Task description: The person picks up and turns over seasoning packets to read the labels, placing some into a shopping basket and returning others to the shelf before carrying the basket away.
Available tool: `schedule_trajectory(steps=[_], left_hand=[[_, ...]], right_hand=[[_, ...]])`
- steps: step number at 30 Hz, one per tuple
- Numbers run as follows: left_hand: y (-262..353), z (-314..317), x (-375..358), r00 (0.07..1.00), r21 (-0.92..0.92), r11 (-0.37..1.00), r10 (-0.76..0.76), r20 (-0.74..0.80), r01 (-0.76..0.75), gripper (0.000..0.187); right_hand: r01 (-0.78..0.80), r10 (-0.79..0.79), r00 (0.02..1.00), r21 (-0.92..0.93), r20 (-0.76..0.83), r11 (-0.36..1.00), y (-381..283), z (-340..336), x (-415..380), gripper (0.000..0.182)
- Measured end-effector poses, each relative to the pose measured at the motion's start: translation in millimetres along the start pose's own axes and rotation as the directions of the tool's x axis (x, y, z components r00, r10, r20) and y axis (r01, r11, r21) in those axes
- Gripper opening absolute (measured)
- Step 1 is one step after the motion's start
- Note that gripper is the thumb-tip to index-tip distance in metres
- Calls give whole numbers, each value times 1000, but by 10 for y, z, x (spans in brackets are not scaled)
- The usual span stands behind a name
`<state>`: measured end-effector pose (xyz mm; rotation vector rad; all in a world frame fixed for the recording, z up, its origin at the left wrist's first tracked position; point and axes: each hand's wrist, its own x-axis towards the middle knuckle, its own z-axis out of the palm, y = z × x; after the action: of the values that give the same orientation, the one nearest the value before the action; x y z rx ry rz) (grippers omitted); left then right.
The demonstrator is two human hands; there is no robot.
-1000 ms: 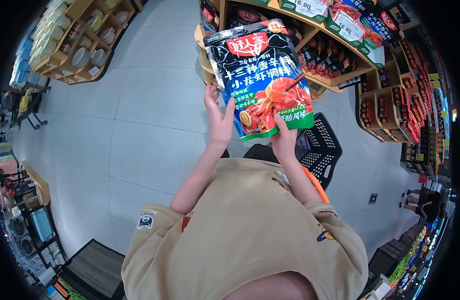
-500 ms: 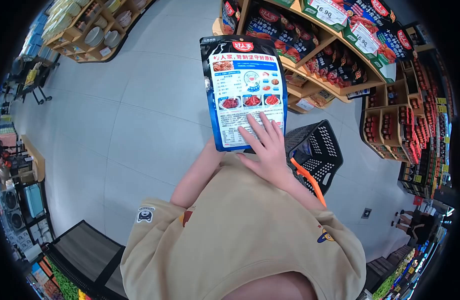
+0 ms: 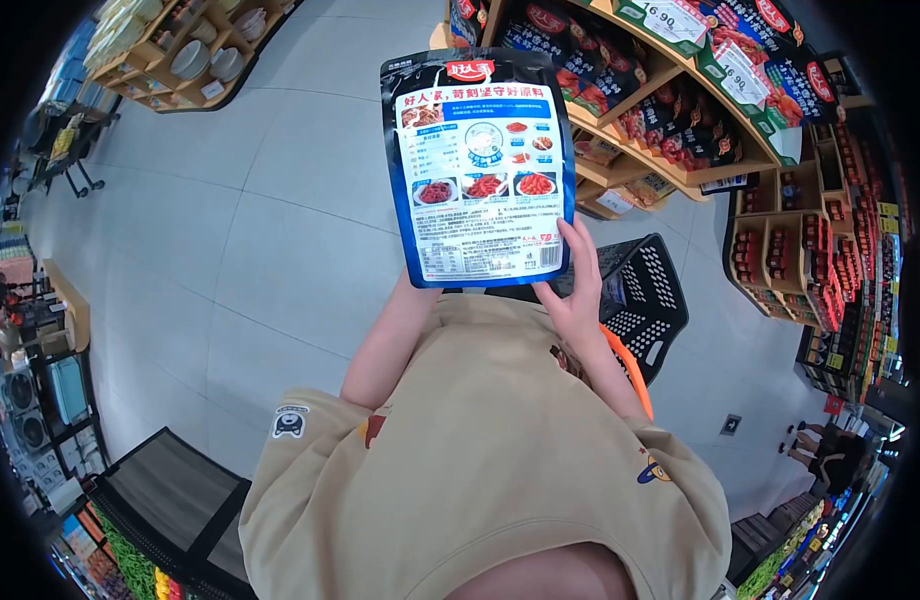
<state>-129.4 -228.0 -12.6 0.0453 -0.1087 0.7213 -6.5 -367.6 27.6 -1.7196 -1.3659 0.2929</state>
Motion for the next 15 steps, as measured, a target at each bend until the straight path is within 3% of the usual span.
schedule_trajectory(steps=[3,9,15], left_hand=[[-22,-27,25,996,-15,998,-63,-61,62,51],[-94,-132,113,997,16,997,-74,-24,75,51],[-263,-51,297,991,303,953,64,-120,-24,43]], right_hand=[[-31,31,1000,43,1,999,31,-11,-31,62],[-110,108,994,81,27,991,200,-13,-61,63],[-158,152,987,166,46,973,316,-139,63,62]])
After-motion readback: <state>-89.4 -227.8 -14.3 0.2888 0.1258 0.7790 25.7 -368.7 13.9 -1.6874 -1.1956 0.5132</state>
